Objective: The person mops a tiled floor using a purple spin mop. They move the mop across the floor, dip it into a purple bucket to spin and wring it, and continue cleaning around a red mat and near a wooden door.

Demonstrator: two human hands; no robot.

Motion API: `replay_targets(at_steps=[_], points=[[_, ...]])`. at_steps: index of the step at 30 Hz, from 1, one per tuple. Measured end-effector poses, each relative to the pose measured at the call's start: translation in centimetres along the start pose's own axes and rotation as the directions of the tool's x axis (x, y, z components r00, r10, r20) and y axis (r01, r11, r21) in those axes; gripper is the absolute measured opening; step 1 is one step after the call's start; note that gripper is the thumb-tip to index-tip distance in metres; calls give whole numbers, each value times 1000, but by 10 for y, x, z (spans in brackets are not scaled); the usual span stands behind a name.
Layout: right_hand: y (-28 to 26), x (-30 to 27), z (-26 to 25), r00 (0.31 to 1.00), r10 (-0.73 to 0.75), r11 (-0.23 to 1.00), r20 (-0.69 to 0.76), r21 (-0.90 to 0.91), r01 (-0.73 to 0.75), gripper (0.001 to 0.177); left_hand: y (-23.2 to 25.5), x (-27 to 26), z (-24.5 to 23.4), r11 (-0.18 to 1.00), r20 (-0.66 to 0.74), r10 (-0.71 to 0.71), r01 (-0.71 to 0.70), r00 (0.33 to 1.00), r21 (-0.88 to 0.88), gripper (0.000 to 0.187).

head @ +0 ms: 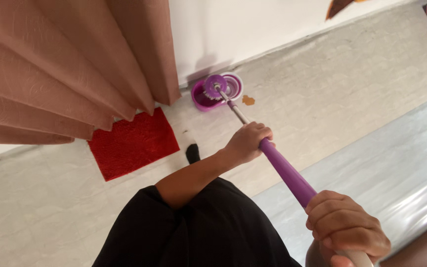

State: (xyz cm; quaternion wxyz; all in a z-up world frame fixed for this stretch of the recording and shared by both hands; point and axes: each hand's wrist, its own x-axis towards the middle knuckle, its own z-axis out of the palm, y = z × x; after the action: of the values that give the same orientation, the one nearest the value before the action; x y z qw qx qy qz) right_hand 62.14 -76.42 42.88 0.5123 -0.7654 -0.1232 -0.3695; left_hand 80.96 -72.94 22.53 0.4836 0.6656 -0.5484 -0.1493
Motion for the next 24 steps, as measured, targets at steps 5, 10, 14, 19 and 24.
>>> replay_targets(at_steps=[5, 10, 14, 19, 24], points=[[67, 60, 10, 984, 167, 986, -67, -5, -168, 37, -72, 44, -17, 996, 70, -88, 89, 994, -16, 14], [161, 87, 26, 965, 255, 966, -62, -20, -257, 40, -151, 56, -13, 979, 44, -191, 194, 981, -66, 13], [225, 99, 30, 975, 222, 969, 14, 106, -222, 34, -214, 69, -1, 965, 100, -244, 252, 964, -72, 11], [276, 115, 28, 973, 215, 961, 83, 157, -226, 30, -253, 79, 5, 955, 34, -288, 290, 957, -60, 4], [291, 148, 10, 948, 248, 942, 198, 178, -283, 24, -250, 106, -12, 910, 66, -399, 403, 915, -92, 5]])
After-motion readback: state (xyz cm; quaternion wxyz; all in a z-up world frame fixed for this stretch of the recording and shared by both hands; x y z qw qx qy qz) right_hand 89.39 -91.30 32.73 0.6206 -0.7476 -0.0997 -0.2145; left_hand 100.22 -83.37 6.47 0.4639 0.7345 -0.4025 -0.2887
